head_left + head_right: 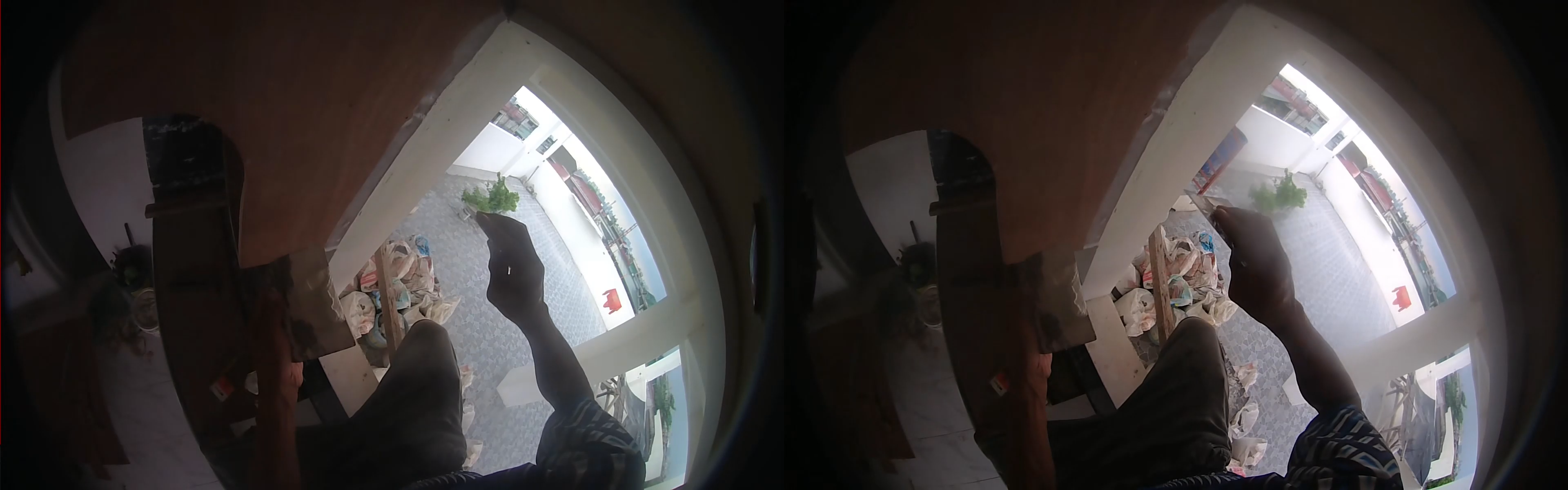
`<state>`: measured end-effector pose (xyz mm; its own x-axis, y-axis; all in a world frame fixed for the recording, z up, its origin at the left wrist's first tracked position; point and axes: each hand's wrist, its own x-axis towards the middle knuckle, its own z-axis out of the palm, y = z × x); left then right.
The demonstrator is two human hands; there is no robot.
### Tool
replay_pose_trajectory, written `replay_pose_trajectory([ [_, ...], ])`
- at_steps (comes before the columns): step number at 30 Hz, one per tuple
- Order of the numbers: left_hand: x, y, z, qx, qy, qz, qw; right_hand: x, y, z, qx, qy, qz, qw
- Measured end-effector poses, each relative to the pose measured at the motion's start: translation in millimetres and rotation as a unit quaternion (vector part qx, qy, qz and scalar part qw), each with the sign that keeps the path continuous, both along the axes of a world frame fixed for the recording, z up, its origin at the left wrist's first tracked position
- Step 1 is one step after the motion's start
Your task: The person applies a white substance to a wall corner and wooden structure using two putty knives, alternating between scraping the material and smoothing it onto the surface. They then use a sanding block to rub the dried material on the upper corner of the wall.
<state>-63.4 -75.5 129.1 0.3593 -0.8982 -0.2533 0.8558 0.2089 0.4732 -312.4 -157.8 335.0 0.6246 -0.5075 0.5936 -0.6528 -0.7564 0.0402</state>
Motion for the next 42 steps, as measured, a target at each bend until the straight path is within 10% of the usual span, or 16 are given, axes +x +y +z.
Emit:
replay_pose_trajectory([
  [6,-6,-4,16,-0.046,-0.025,0.028,0.998,18,-6,38,-0.171,0.015,-0.075,0.982],
  [14,13,-23,32,-0.009,-0.106,-0.003,0.994,35,22,20,0.028,0.218,0.062,0.974],
  [21,16,-24,50,-0.035,-0.063,0.001,0.997,69,39,13,0.269,0.207,-0.069,0.938],
  [29,9,-26,60,0.023,-0.137,0.016,0.990,64,23,-4,-0.052,0.276,0.200,0.939],
  [42,7,-30,32,-0.027,-0.157,0.040,0.986,58,34,46,0.133,0.303,0.153,0.931],
])
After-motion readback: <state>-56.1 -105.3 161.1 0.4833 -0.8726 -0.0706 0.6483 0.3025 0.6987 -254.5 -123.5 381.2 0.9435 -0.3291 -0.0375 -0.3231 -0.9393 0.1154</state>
